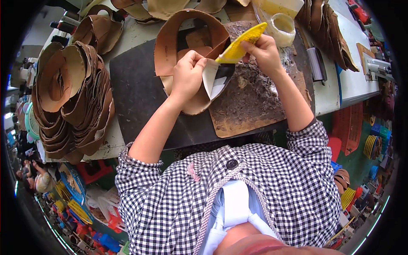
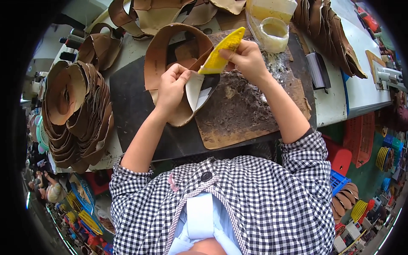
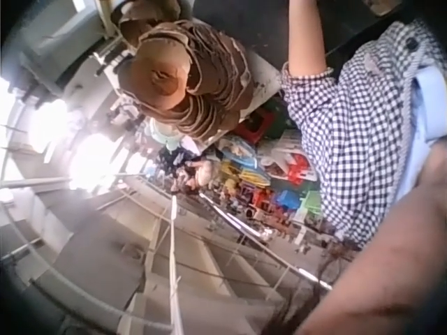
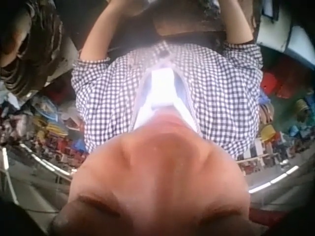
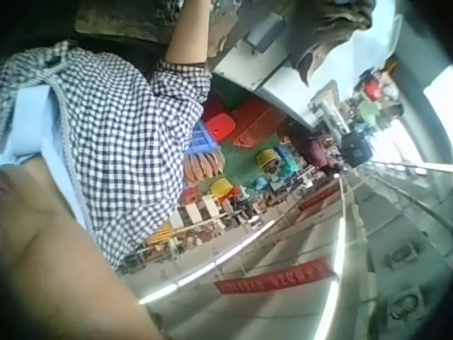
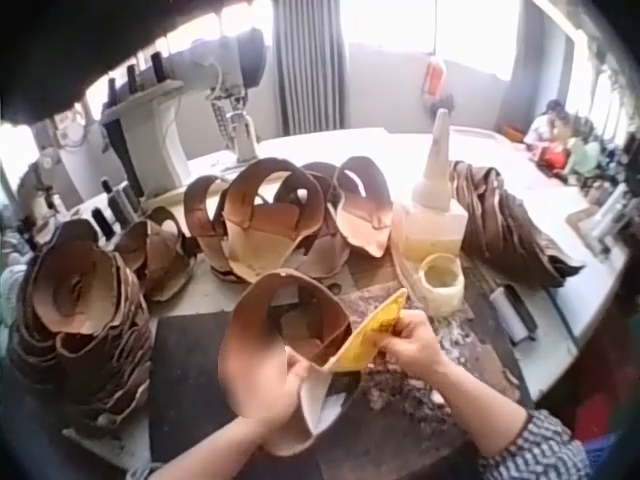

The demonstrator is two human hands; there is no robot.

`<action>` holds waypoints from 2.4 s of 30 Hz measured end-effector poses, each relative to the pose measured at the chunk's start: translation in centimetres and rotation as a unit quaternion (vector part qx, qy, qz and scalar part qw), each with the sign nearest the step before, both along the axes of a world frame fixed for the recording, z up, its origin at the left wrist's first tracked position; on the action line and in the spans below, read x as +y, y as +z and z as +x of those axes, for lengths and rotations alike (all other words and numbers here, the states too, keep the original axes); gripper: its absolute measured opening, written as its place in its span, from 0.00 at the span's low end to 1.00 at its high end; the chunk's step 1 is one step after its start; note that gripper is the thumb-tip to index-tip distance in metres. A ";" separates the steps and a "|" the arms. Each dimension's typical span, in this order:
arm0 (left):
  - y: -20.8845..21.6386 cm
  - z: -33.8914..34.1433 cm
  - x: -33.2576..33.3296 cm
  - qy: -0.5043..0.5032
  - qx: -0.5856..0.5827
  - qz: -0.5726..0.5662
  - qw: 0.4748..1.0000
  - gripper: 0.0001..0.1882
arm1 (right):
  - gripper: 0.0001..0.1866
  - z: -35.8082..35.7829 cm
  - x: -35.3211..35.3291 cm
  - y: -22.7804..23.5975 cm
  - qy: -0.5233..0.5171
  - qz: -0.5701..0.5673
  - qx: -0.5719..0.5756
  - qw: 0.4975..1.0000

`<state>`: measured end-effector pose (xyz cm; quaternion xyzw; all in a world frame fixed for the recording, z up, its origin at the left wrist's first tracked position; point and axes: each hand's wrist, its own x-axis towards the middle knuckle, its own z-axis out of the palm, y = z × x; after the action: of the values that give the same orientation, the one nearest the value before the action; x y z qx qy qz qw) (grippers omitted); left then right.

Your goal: The person applies glue to the inner surface of shoe components using a manual glue applicator.

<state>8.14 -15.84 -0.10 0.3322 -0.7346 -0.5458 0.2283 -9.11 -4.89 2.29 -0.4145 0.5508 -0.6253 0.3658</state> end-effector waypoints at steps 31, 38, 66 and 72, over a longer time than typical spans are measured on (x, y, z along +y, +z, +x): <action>-0.2 -0.3 0.1 0.048 0.043 0.166 0.984 0.09 | 0.03 3.4 1.9 -0.7 -0.170 -0.052 0.330 0.927; 4.4 0.1 0.2 -0.031 -0.046 -0.219 0.974 0.15 | 0.08 0.3 0.8 1.6 -0.298 -0.127 0.244 0.914; 14.2 21.7 -16.1 0.002 -0.380 -0.273 0.884 0.30 | 0.08 -4.3 6.7 5.6 -0.370 -0.176 0.032 0.912; 16.3 19.2 -12.5 -0.057 -0.393 -0.330 0.856 0.18 | 0.10 -4.7 7.8 7.7 -0.372 -0.254 0.047 0.891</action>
<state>27.39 -28.34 16.18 0.3813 -0.9181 -0.1075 -0.0147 -13.85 2.89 9.97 -0.2864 0.5037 -0.8142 -0.0378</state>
